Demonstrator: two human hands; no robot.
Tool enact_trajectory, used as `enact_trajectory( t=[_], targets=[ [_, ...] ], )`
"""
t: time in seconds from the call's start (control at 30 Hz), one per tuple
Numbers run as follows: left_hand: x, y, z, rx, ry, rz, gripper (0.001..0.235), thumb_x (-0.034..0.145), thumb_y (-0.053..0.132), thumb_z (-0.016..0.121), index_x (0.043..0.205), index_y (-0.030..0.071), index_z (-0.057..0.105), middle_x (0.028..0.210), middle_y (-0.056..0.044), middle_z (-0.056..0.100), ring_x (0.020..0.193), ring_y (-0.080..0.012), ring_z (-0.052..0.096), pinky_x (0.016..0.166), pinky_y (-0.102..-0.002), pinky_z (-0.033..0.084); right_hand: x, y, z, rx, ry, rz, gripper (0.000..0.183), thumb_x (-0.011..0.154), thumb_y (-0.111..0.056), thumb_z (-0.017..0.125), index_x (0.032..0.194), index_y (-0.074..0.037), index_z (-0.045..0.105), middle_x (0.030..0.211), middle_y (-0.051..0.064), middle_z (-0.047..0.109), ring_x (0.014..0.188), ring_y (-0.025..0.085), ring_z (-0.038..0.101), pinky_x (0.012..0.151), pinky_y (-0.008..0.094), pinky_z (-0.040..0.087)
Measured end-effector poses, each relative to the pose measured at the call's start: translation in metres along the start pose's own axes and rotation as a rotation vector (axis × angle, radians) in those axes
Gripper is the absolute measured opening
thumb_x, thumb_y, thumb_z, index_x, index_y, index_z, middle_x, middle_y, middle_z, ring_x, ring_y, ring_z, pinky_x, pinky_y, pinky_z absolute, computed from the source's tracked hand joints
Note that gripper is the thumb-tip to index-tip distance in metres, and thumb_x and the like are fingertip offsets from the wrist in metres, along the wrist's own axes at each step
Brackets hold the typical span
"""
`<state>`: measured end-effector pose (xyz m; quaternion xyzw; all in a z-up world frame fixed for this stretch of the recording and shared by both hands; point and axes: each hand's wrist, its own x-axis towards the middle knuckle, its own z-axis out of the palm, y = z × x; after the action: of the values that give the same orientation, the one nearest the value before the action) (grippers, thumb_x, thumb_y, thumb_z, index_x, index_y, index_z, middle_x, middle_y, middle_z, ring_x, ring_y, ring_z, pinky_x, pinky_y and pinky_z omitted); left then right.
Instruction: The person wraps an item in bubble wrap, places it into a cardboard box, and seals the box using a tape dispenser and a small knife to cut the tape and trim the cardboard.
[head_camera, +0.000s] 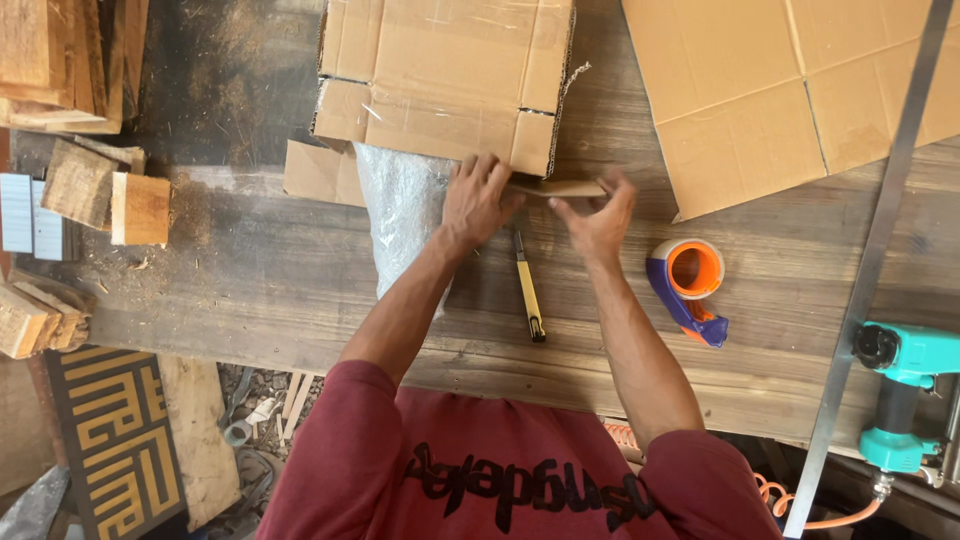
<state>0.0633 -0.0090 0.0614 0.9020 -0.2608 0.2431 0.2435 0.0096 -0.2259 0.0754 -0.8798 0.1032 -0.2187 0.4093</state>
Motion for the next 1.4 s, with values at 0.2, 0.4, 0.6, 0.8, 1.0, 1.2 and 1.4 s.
enact_trajectory(
  t=[0.2,0.4,0.6,0.8,1.0,1.2,1.4],
  targets=[
    [-0.062,0.027,0.011,0.044,-0.350,-0.044,0.023,0.093,0.037,0.069,0.099,0.019,0.057,0.108,-0.006,0.054,0.105,-0.0289,0.055,0.084,-0.042,0.047,-0.035,0.033,0.021,0.520,-0.032,0.150,0.095,0.070,-0.005,0.096,0.146,0.000,0.040,0.145,0.023,0.041,0.141,0.044,0.041,0.105,0.057,0.053],
    [-0.075,0.029,0.024,-0.065,-0.502,-0.182,0.035,0.086,0.041,0.073,0.106,0.014,0.063,0.116,-0.006,0.051,0.105,-0.0327,0.055,0.077,-0.045,0.051,-0.046,0.014,0.030,0.551,-0.042,0.393,0.042,0.084,0.000,0.079,0.125,-0.005,0.070,0.114,0.015,0.071,0.107,0.023,0.067,0.090,0.037,0.059],
    [-0.067,0.019,0.031,-0.280,-0.639,-0.380,0.042,0.088,0.032,0.070,0.126,0.016,0.063,0.118,-0.009,0.058,0.114,-0.0397,0.061,0.084,-0.052,0.058,-0.051,0.007,0.039,0.196,-0.061,-0.006,0.039,0.077,0.001,0.082,0.115,-0.005,0.074,0.108,0.014,0.074,0.105,0.030,0.072,0.087,0.039,0.059],
    [-0.052,0.036,0.029,-0.386,-0.544,-0.480,0.041,0.086,0.037,0.072,0.123,0.020,0.066,0.111,-0.011,0.063,0.105,-0.0427,0.068,0.080,-0.055,0.061,-0.045,0.010,0.036,0.235,-0.076,0.060,0.041,0.077,-0.004,0.082,0.116,-0.005,0.073,0.105,0.015,0.074,0.094,0.029,0.075,0.074,0.041,0.062],
    [-0.051,0.046,0.029,-0.229,-0.628,-0.380,0.038,0.085,0.041,0.070,0.113,0.017,0.067,0.125,-0.005,0.055,0.118,-0.0349,0.056,0.088,-0.050,0.057,-0.046,0.052,0.013,0.011,-0.021,0.248,0.037,0.081,-0.006,0.078,0.118,-0.002,0.072,0.098,0.023,0.074,0.089,0.038,0.075,0.071,0.042,0.063],
    [-0.058,0.050,0.020,-0.220,-0.669,-0.353,0.028,0.089,0.027,0.066,0.112,0.011,0.068,0.130,-0.009,0.048,0.122,-0.0390,0.049,0.089,-0.053,0.054,-0.090,-0.004,-0.003,-0.424,-0.164,-0.023,0.048,0.077,-0.030,0.086,0.116,-0.012,0.066,0.107,0.010,0.058,0.101,0.035,0.068,0.083,0.046,0.059],
    [-0.067,0.032,0.045,-0.225,-0.529,-0.241,0.031,0.092,0.019,0.065,0.123,0.017,0.068,0.127,-0.008,0.051,0.116,-0.0379,0.056,0.080,-0.049,0.057,-0.153,0.021,0.022,-0.521,-0.732,0.145,0.040,0.083,-0.013,0.063,0.122,-0.002,0.060,0.115,0.024,0.063,0.095,0.051,0.070,0.079,0.062,0.060]
  ],
)
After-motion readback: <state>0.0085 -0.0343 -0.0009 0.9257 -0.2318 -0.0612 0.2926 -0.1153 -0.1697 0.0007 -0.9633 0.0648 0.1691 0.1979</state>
